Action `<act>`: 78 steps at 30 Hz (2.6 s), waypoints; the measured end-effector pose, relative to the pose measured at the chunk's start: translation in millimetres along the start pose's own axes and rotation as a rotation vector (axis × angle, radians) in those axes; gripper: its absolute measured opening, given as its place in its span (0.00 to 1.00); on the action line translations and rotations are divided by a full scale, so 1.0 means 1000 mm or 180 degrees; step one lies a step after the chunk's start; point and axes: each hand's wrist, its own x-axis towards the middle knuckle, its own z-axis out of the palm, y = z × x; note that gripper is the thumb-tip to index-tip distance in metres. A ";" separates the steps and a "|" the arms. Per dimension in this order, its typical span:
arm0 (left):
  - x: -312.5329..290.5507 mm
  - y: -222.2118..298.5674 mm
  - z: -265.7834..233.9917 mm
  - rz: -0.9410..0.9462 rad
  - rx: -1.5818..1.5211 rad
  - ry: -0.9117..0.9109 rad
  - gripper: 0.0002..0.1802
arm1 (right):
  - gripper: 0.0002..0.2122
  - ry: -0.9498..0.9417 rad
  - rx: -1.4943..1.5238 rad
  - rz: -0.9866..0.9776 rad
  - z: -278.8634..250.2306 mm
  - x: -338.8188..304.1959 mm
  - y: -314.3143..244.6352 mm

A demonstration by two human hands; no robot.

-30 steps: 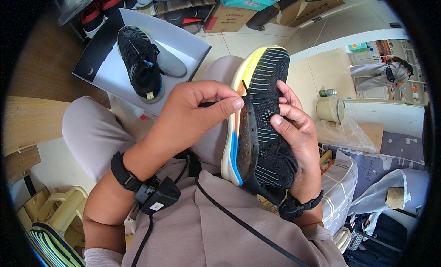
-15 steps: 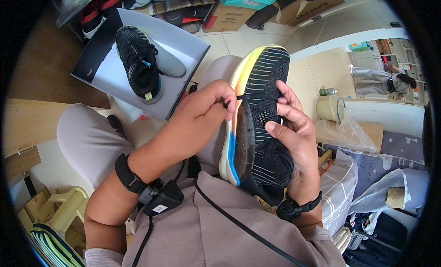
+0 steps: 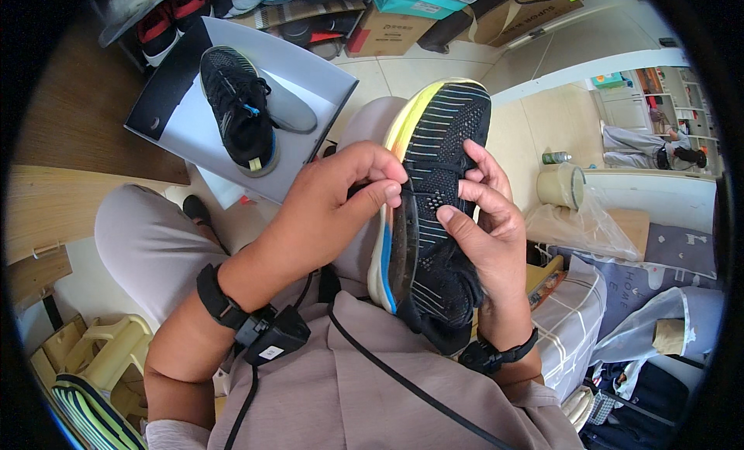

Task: The person laces a black athletic shoe by hand, pulling the laces through the eyelets and adjusting the fit.

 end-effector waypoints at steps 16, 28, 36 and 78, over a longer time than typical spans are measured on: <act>0.006 0.013 0.006 0.0700 0.1109 0.0627 0.07 | 0.14 -0.0103 -0.0154 -0.0088 0.002 0.000 -0.004; 0.013 0.000 0.011 0.1458 0.1166 0.0779 0.06 | 0.12 -0.0193 -0.0292 0.0042 -0.010 0.008 0.002; 0.000 -0.001 0.010 0.1437 0.1245 0.0748 0.05 | 0.11 -0.0290 -0.0305 0.0349 -0.007 0.012 0.001; -0.015 -0.006 -0.005 0.1523 0.0429 0.1068 0.07 | 0.10 -0.0390 -0.0598 0.0299 0.023 0.015 -0.020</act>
